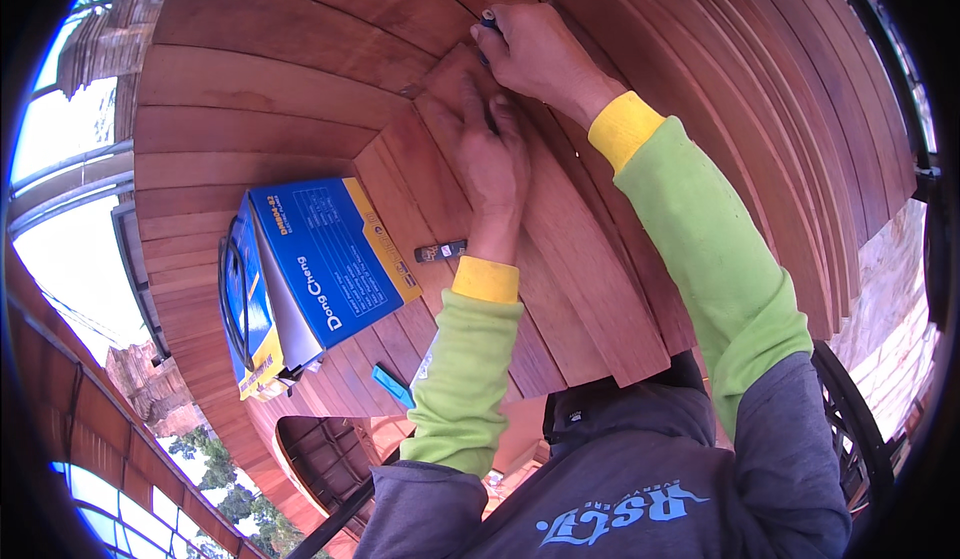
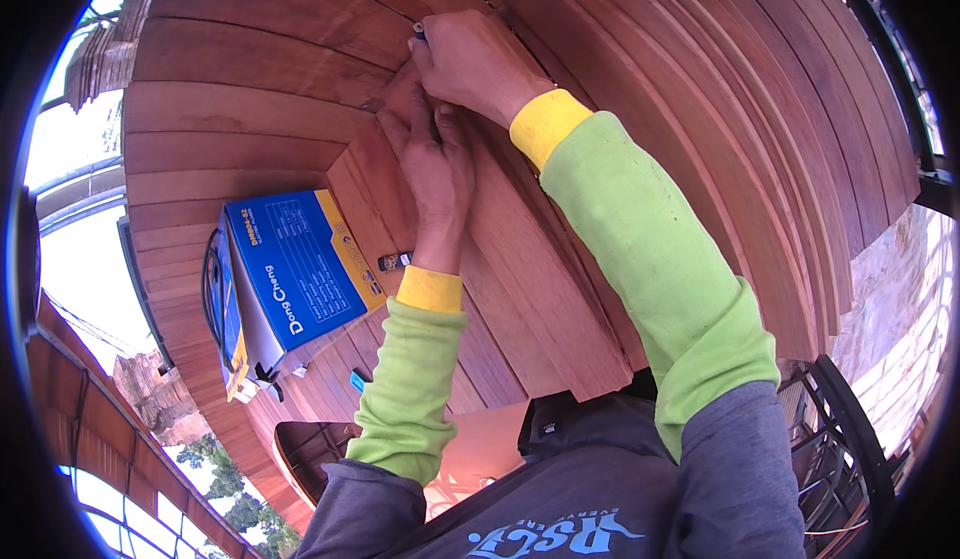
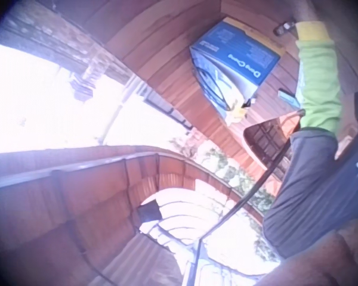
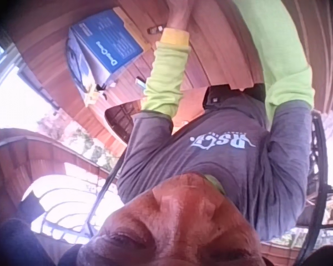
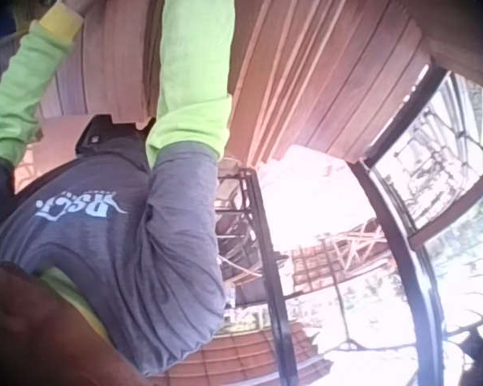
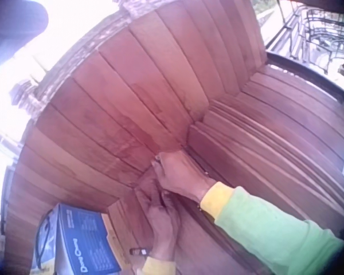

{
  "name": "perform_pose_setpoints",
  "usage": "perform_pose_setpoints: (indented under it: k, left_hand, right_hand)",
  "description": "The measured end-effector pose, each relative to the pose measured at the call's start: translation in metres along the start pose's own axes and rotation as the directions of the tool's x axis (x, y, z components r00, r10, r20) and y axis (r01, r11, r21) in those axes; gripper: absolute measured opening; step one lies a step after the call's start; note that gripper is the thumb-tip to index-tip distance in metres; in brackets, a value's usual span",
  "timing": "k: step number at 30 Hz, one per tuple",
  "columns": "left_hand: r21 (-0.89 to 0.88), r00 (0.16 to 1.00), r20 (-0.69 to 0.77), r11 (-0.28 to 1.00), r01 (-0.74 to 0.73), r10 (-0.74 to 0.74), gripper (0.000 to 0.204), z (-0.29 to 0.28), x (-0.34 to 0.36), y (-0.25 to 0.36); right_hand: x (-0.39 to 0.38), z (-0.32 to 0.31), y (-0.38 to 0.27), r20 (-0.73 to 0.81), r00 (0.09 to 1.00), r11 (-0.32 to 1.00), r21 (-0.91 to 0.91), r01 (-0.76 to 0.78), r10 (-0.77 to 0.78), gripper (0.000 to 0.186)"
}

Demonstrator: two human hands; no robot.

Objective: The person places a wooden plank onto a curved wooden ceiling structure, aligning it with existing planks. They use a metal square and a pencil to mark measurements on the plank, then remove the plank and repeat the process with another piece.

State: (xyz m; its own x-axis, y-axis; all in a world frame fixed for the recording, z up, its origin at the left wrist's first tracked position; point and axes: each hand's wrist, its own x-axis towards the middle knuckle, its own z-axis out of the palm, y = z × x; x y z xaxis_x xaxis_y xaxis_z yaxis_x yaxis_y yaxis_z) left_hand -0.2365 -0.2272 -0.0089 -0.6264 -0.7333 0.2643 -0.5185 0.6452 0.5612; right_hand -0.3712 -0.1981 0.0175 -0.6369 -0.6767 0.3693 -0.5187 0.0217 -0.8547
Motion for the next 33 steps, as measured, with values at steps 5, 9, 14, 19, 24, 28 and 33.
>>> perform_pose_setpoints:
  k: [5, 9, 14, 19, 24, 28, 33]
  left_hand:
    - [-0.016, 1.0, -0.002, 1.0, -0.022, 0.022, 0.049, 0.0, 0.001, -0.008]
    - [0.038, 0.999, -0.029, 0.999, -0.035, 0.036, 0.047, 0.003, 0.001, -0.01]
    - [0.056, 0.999, 0.024, 0.998, -0.023, 0.021, 0.05, 0.001, 0.001, -0.007]
    - [0.05, 0.996, 0.031, 0.995, -0.081, 0.08, 0.051, 0.0, 0.003, -0.01]
    - [0.065, 0.997, 0.067, 0.997, -0.048, 0.044, 0.054, 0.001, 0.003, -0.008]
    - [0.039, 0.996, 0.081, 0.998, -0.05, 0.047, 0.053, -0.001, 0.004, -0.003]
    - [0.071, 0.996, 0.005, 0.994, -0.088, 0.087, 0.053, 0.001, 0.002, -0.013]
  right_hand:
    - [-0.037, -0.024, -0.02, 0.04, 0.99, 0.991, -0.001, -0.133, 0.133, 0.025]
    - [-0.073, -0.041, -0.035, 0.057, 0.977, 0.978, 0.016, -0.208, 0.207, 0.023]
    - [-0.123, -0.068, -0.05, 0.068, 0.956, 0.957, 0.017, -0.289, 0.287, 0.021]
    - [-0.168, -0.087, -0.063, 0.057, 0.95, 0.947, 0.076, -0.312, 0.308, 0.014]
    - [-0.209, -0.11, -0.078, 0.074, 0.922, 0.919, 0.083, -0.385, 0.38, 0.009]
    - [-0.246, -0.134, -0.099, 0.113, 0.887, 0.888, 0.061, -0.455, 0.447, 0.005]
    - [-0.239, -0.145, -0.11, 0.039, 0.913, 0.912, 0.055, -0.407, 0.405, 0.007]
